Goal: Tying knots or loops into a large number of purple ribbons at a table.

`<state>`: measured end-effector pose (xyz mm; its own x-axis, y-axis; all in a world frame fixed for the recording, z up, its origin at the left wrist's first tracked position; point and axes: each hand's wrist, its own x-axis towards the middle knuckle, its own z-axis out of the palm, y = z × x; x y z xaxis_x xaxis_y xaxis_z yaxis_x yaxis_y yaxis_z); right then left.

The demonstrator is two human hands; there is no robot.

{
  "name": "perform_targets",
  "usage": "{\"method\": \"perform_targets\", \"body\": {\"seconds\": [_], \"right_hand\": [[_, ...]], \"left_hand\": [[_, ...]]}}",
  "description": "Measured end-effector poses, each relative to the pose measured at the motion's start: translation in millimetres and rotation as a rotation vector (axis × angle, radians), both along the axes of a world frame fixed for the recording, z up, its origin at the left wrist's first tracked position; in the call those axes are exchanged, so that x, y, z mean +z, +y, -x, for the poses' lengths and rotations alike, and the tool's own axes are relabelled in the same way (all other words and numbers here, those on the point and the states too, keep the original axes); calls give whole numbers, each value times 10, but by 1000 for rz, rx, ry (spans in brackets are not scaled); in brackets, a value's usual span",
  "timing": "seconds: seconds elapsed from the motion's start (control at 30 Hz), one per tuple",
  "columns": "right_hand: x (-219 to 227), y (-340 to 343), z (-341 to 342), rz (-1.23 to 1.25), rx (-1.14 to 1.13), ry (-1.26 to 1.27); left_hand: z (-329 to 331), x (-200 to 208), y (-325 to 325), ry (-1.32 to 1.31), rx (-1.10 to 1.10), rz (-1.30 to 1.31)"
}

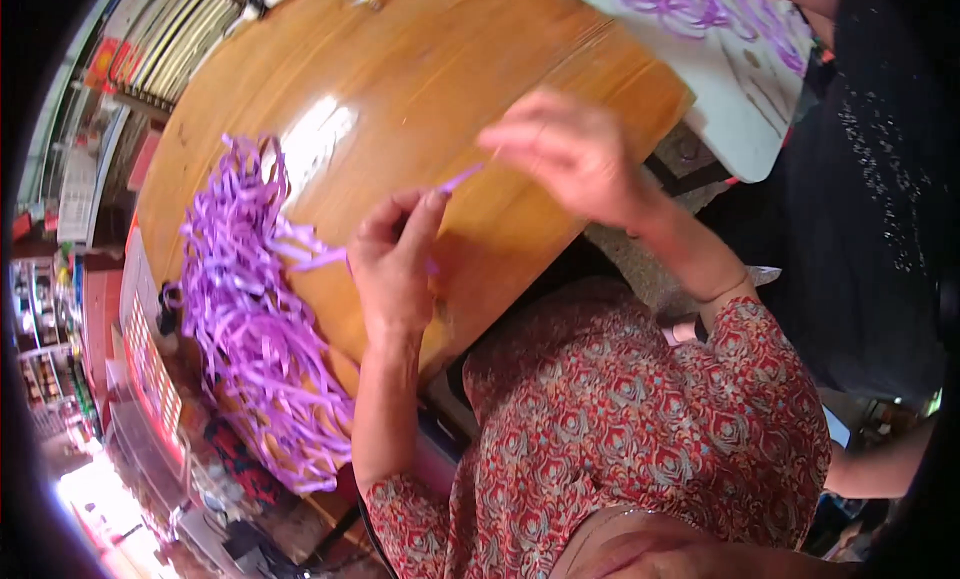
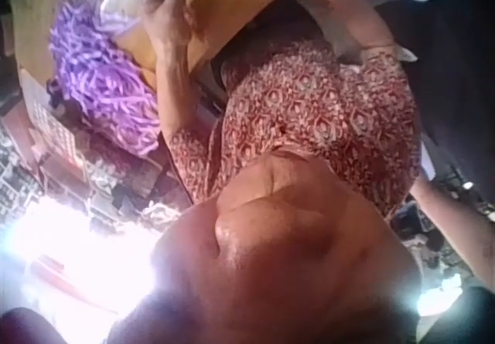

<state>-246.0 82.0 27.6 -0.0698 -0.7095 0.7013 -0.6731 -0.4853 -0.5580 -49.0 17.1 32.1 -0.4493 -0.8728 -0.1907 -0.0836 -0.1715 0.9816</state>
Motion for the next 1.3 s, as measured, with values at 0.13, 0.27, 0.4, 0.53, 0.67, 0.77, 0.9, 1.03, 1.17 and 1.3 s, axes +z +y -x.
{"method": "perform_targets", "body": {"seconds": [0.13, 0.27, 0.4, 0.53, 0.67, 0.77, 0.9, 1.03, 1.17, 1.3], "right_hand": [[85, -29, 142, -7, -5, -142], [74, -61, 32, -5, 96, -11], [11, -59, -57, -12, 115, 92], [-37, -46, -67, -19, 196, -19], [-3, -69, -62, -39, 216, -10], [28, -97, -32, -78, 228, -3], [70, -104, -7, -199, 362, -83], [85, -109, -8, -560, 764, -671], [46, -102, -84, -630, 872, -1054], [-82, -172, -226, -525, 1048, -1425]], "left_hand": [[2, -35, -18, 116, 68, -3], [41, -23, 3, 134, 10, 46], [39, -47, 12, 35, -19, 209], [32, -45, 55, 38, -34, 287], [51, -16, 72, 47, -27, 419], [41, -30, 17, 1, -45, 633], [47, 32, -33, -44, -74, 813], [4, 0, -88, 97, -165, 618], [5, 40, -6, 413, -31, -84], [61, 51, 1, 530, -5, -164]]}}
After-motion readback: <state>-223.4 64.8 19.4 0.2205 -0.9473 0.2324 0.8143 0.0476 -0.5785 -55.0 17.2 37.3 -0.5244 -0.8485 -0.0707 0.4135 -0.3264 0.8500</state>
